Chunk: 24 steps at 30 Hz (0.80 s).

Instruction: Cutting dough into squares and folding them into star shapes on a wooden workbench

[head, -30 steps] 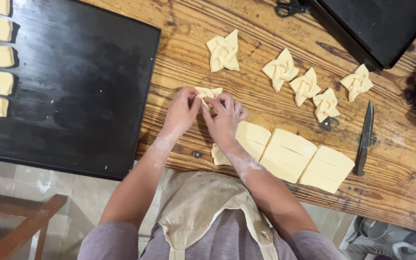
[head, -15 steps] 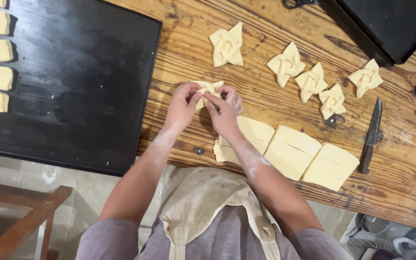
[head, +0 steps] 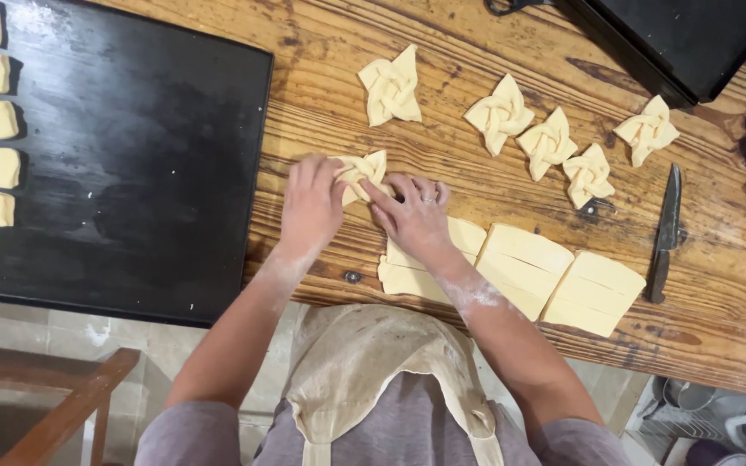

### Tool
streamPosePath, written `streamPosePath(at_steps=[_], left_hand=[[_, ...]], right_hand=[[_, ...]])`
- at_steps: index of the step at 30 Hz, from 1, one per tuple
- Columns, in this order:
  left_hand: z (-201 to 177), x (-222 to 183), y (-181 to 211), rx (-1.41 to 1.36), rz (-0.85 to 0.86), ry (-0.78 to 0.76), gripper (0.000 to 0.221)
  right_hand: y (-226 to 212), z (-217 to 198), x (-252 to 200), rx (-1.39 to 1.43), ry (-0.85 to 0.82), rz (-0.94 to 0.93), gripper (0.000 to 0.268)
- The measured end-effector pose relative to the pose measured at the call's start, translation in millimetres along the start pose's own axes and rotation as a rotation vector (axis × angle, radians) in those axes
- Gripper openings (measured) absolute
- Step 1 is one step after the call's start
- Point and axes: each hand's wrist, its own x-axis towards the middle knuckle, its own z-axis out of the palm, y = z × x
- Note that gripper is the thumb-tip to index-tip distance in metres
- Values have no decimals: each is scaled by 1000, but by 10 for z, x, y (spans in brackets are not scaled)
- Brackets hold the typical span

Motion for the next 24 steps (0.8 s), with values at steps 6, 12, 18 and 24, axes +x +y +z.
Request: streamPosePath(at_steps=[6, 12, 18, 24], left_hand=[[-49, -310, -49, 457, 509, 106, 49], [-141, -366, -9, 521, 487, 50, 45], [-154, -382, 37, 479, 436, -26, 41], [-97, -277, 31, 279, 277, -218, 38]], right_hand=[[83, 41, 98, -14, 202, -180, 44], [-29, -143, 225, -99, 201, -153, 38], [1, 130, 277, -77, 172, -78, 42], [54, -112, 404, -6, -236, 23, 52]])
